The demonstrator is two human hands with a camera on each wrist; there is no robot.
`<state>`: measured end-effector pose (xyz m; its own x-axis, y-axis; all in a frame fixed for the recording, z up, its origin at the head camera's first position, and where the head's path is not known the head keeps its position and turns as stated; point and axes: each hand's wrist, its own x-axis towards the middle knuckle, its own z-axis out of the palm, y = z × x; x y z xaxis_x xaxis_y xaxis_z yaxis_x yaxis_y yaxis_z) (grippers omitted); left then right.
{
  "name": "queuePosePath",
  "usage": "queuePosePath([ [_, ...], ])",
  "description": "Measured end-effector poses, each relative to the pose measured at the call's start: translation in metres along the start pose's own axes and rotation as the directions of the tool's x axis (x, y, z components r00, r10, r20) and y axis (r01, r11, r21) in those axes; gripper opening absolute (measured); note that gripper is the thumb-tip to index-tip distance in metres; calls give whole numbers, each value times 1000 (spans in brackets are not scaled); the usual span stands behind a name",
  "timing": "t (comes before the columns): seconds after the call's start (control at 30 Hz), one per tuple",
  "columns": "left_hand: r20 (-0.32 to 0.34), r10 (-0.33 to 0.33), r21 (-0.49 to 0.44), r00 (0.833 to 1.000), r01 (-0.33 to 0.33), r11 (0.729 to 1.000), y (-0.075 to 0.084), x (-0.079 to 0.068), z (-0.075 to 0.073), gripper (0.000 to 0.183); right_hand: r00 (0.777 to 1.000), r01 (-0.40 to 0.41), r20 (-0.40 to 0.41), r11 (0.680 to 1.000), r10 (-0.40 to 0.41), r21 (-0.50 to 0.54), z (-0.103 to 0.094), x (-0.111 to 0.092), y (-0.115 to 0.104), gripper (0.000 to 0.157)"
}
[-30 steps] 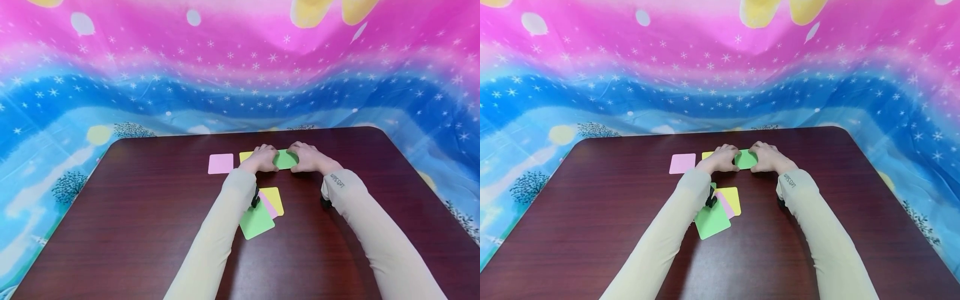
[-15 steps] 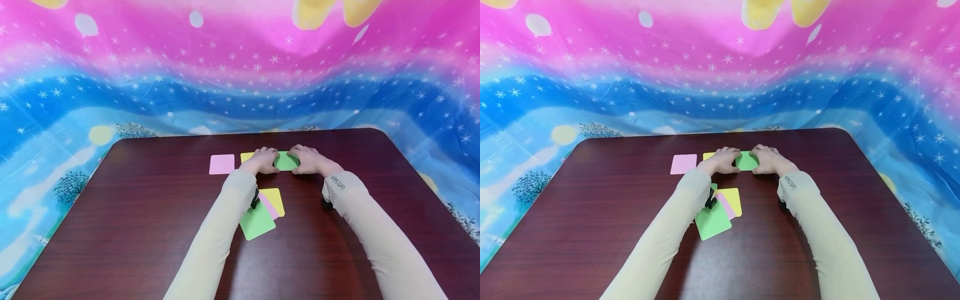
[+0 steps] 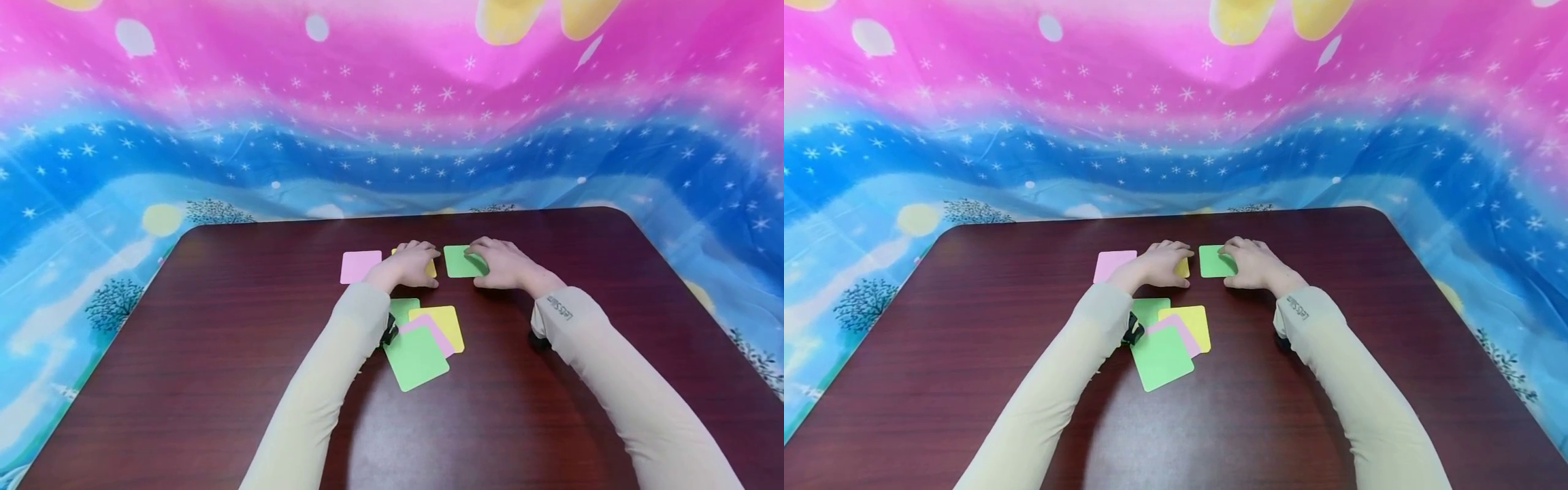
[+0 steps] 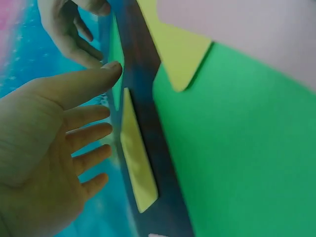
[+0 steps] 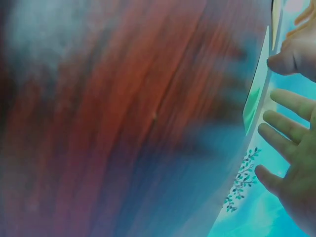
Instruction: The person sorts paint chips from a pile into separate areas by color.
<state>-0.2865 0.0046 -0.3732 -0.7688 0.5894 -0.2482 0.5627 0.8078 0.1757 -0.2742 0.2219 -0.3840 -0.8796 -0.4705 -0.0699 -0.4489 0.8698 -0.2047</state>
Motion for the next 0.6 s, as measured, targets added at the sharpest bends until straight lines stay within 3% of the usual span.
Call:
queuePosePath([
  [0.27, -27, 39, 92, 999, -36, 995, -3, -19, -5, 69, 997, 33, -68, 997, -37, -67, -3, -11, -9, 63],
  [0.6, -54, 62, 61, 997, -59, 996, -7, -43, -2, 68, 993, 84, -73, 991, -92, -106, 1, -29, -26, 61],
])
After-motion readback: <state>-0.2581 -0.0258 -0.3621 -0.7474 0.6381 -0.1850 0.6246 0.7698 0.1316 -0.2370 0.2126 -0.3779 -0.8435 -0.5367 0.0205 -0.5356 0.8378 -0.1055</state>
